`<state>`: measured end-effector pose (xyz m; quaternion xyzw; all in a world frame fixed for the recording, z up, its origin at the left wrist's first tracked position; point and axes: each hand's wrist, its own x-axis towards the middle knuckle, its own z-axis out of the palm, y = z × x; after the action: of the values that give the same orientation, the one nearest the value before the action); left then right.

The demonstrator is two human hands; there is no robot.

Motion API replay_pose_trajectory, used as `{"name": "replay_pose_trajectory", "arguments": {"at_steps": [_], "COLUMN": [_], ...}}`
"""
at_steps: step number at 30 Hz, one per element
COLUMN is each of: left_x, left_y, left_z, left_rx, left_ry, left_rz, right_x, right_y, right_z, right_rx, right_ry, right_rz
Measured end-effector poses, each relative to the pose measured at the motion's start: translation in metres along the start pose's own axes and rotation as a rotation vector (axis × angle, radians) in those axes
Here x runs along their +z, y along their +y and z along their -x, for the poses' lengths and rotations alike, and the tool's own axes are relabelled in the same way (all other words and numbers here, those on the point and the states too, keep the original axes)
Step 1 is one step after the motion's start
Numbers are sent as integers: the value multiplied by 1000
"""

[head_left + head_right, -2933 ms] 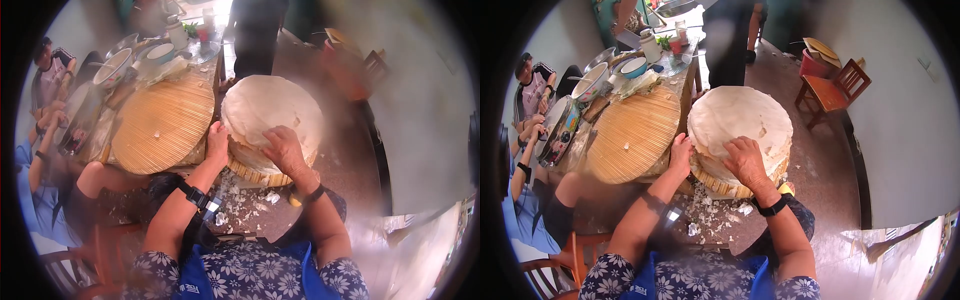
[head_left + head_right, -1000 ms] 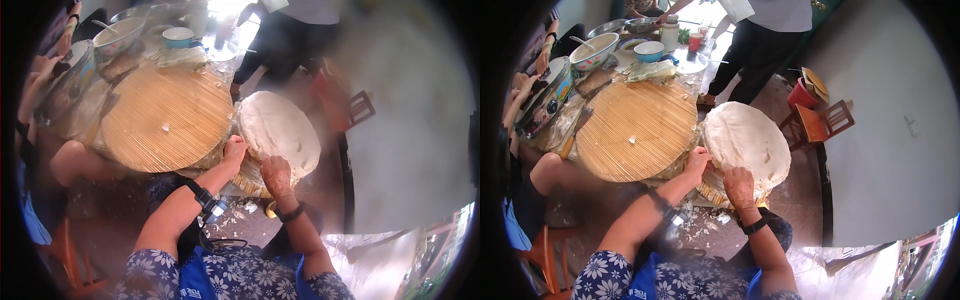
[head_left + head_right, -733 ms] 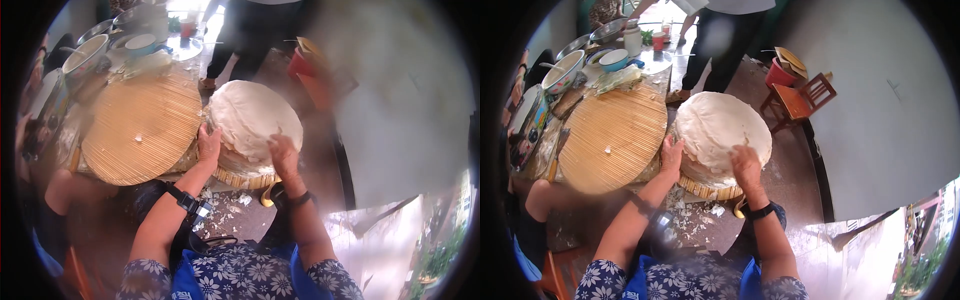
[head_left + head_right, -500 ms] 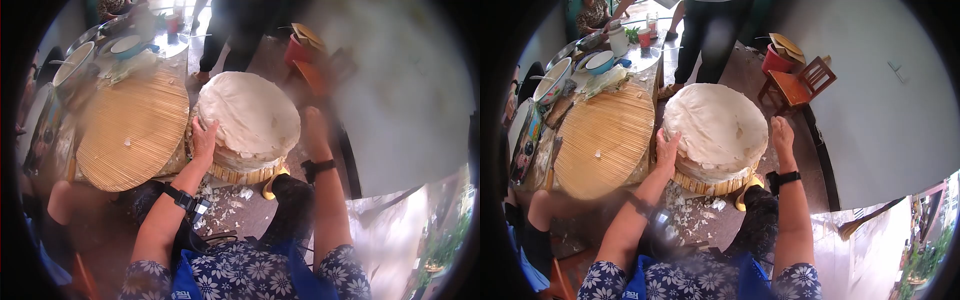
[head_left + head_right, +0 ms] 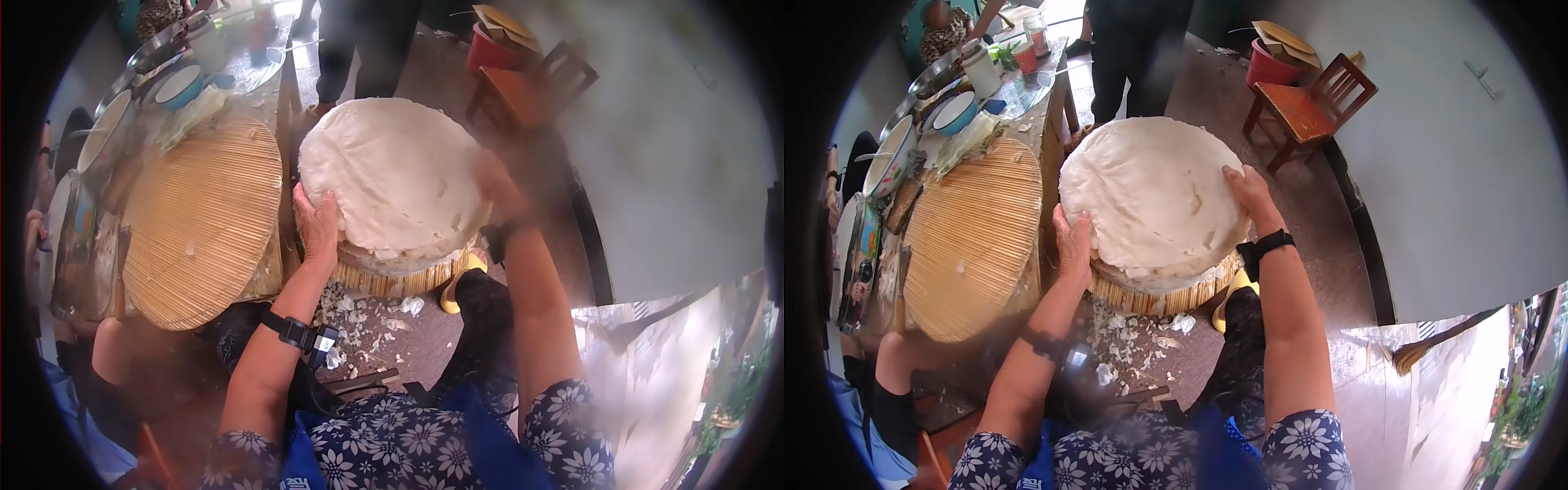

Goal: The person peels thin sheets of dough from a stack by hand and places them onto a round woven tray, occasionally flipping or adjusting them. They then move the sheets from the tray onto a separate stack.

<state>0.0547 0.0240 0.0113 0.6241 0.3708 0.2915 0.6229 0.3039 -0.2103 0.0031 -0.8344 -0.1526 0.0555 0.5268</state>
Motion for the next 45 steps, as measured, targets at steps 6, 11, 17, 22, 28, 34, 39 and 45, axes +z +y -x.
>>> {"name": "replay_pose_trajectory", "arguments": {"at_steps": [6, 11, 17, 22, 28, 34, 39, 45], "left_x": [1, -1, -4, -6, -7, 1, 1, 0], "left_y": [-16, -15, -5, -2, -4, -22, -27, -26], "left_z": [-6, -4, -2, 0, 2, -6, -6, -6], "left_rx": [74, 38, -26, 2, 96, 165, 171, 200], "left_ry": [13, -14, -8, -23, -33, 8, 27, 24], "left_rz": [-31, -30, -34, 59, -63, -49, -87, -66], "right_x": [-2, 1, -4, -31, -1, 16, 26, 20], "right_y": [-13, -1, -6, -17, -12, 12, 7, -28], "right_z": [20, 13, 17, 44, 97, 99, 109, 124], "right_rx": [-59, 19, -8, 199, 117, -87, -115, -116], "right_ry": [-28, -22, 135, 307, 102, 197, 265, 275], "right_rz": [88, 122, 57, -242, -578, -252, -347, -169]}}
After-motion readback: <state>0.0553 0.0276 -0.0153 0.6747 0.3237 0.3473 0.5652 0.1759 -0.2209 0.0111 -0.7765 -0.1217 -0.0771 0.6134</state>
